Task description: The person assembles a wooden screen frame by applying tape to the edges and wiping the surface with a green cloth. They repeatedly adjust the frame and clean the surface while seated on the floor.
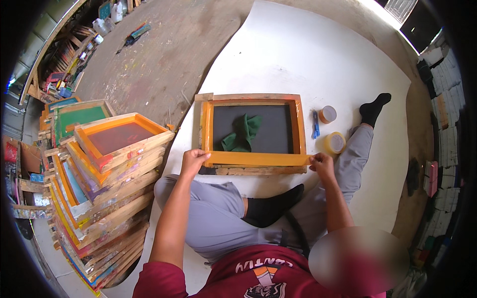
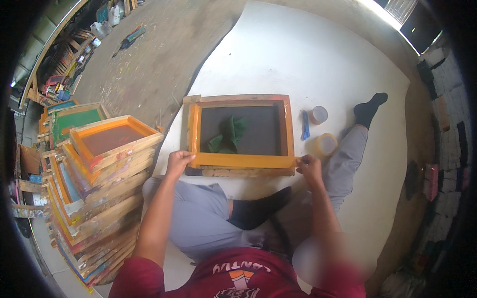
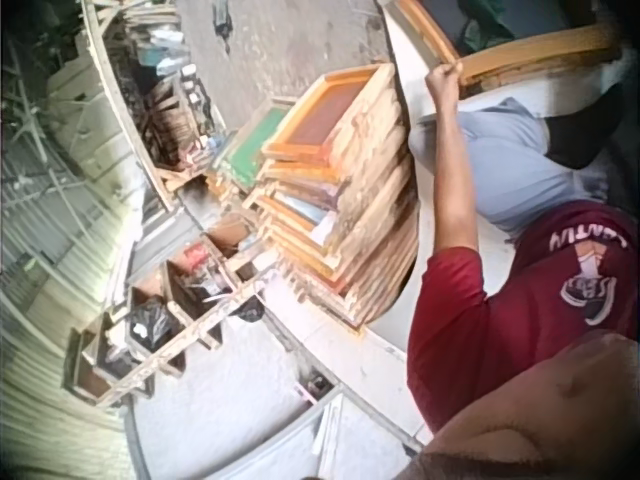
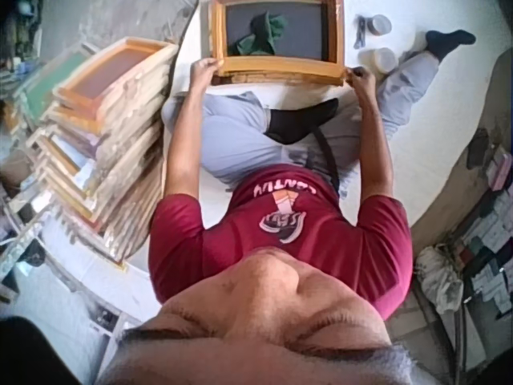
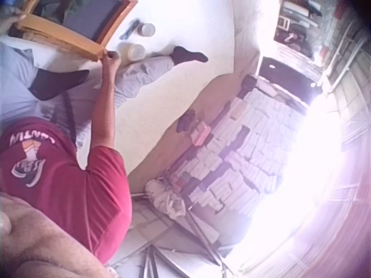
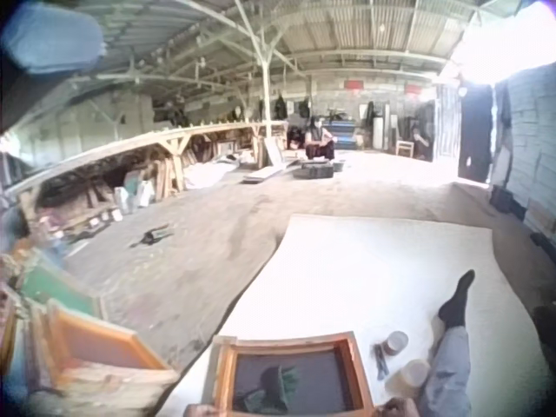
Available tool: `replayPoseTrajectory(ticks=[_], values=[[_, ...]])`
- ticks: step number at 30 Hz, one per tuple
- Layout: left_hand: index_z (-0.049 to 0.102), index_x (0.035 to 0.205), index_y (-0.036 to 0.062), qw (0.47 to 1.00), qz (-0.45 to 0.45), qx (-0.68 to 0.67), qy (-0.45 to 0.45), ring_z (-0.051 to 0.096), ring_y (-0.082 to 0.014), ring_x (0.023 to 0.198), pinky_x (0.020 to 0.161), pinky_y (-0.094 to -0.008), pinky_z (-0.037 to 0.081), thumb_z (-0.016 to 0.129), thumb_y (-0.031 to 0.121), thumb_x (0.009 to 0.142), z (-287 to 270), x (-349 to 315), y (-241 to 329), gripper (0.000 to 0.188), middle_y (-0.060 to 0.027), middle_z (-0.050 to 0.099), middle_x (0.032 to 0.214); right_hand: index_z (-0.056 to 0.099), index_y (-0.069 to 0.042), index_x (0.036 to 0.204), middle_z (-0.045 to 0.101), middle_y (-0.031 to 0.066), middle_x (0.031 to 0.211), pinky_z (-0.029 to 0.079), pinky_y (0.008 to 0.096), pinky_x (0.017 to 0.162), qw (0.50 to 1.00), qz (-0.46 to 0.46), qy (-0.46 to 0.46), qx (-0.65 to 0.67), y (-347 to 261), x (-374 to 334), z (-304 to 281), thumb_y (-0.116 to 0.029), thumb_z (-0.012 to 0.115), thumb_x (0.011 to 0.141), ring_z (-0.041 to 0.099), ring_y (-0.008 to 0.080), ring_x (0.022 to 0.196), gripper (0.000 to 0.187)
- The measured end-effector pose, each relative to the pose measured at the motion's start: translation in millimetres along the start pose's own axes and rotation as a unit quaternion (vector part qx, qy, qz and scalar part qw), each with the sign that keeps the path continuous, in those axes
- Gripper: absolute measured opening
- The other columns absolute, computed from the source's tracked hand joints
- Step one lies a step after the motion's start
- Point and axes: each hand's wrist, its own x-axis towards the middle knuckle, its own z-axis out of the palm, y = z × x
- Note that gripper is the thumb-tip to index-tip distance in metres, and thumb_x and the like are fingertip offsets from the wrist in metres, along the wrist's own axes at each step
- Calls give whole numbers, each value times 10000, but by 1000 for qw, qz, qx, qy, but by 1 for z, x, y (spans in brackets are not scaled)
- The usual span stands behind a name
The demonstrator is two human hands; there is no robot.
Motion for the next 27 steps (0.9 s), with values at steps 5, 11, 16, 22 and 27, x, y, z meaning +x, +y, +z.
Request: replayPoseTrajectory(ticks=[5, 11, 16, 22, 27], values=[[759, 974, -55, 997, 13, 73, 5, 708, -126, 771, 711, -272, 554, 828, 88, 883, -10, -1, 10, 184, -100, 779, 881, 713, 62, 1018, 706, 78, 832, 553, 286, 600, 998, -48, -13, -45, -36, 6, 2, -90, 748, 945, 660, 126, 663, 172], [770, 961, -31, 977, 30, 212, 21, 744, -180, 722, 679, -311, 569, 848, 119, 851, -11, -10, 13, 202, -136, 787, 829, 738, 23, 1075, 739, 119, 841, 552, 343, 631, 987, -71, -20, -142, -27, 18, 14, -72, 761, 885, 679, 156, 670, 214], [754, 949, -15, 969, 52, 242, 20, 750, -205, 707, 669, -326, 567, 847, 116, 842, -9, -9, 13, 193, -148, 780, 807, 656, -22, 1163, 632, 62, 677, 481, 337, 580, 973, -125, -14, -192, -34, 11, 21, -46, 754, 893, 599, 134, 602, 289], [599, 1091, 63, 969, 72, 237, 2, 716, -235, 683, 656, -367, 527, 839, 81, 829, -9, -5, 23, 356, -113, 748, 744, 664, -65, 1078, 687, 166, 871, 520, 416, 733, 950, -202, -40, -236, -36, 9, 18, -65, 687, 911, 675, 338, 788, 168], [672, 962, 52, 936, 202, 287, -16, 673, -249, 785, 680, -375, 518, 822, 95, 835, -21, -2, 29, 202, -73, 716, 791, 720, -60, 1032, 721, 168, 1014, 555, 428, 814, 940, -243, -65, -231, -42, 9, 21, -49, 637, 927, 707, 379, 902, 134]])
